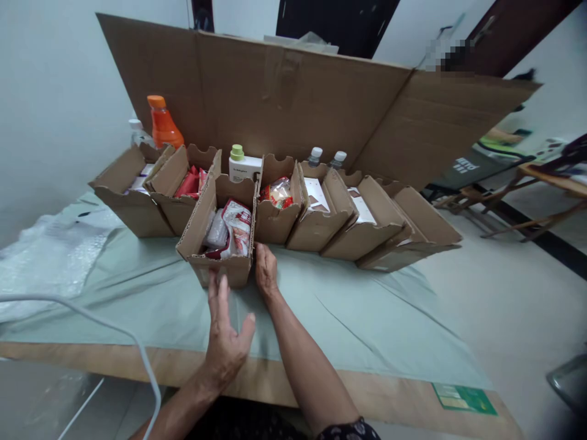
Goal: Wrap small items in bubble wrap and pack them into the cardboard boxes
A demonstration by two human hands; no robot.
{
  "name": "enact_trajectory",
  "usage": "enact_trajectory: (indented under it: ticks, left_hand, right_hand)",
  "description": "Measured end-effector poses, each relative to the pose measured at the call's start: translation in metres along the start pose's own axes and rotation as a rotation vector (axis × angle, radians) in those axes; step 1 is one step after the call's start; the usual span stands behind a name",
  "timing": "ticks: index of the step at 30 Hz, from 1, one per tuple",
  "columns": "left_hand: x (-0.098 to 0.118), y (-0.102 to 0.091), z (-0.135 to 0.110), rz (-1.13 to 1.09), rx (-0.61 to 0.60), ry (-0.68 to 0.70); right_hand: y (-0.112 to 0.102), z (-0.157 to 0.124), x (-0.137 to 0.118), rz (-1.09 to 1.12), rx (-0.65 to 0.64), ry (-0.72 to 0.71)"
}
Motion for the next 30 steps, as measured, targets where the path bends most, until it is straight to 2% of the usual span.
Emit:
enact_trajectory:
  ticks: [4,12,15,18,21,24,27,30]
  left_hand:
    - [-0.01,0.012,0.036,-0.014,0.0,0.025]
    - [-0.027,0.039,0.109,-0.053,0.012,0.022]
    - [-0.032,0.049,0.128,-0.083,0.007,0.008]
    - [-0.032,0.055,0.137,-0.088,-0.006,-0.003]
    - [-0.027,0.046,0.126,-0.077,-0.019,-0.008]
    - [-0.027,0.017,0.092,-0.073,-0.022,-0.02]
    - [-0.037,-0.023,0.052,-0.045,0.024,-0.104]
    - [-0.049,-0.061,0.026,-0.014,0.076,-0.2]
  right_hand:
    - [0.002,0.001,0.011,-0.02,0.056,0.059]
    - [0.003,0.004,0.014,0.0,0.026,0.117]
    - [0.002,0.006,0.014,-0.005,0.034,0.127]
    - [0.001,0.006,0.014,-0.001,0.027,0.12]
    - [0.0,0.004,0.01,0.018,0.017,0.101]
    - [0.001,-0.002,-0.012,0.048,-0.008,0.067]
    - [0.017,0.0,-0.057,0.048,-0.102,-0.055]
    - [0.053,0.022,-0.111,-0.139,-0.239,-0.246]
Point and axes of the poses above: each hand's wrist, its own z-axis towards the middle knuckle, its own y-axis out of the palm, x = y × z, the point moved 3 cm from there along z, towards the middle knuckle, and after that the axes turned 1 degree about y, right-handed, at the moved point
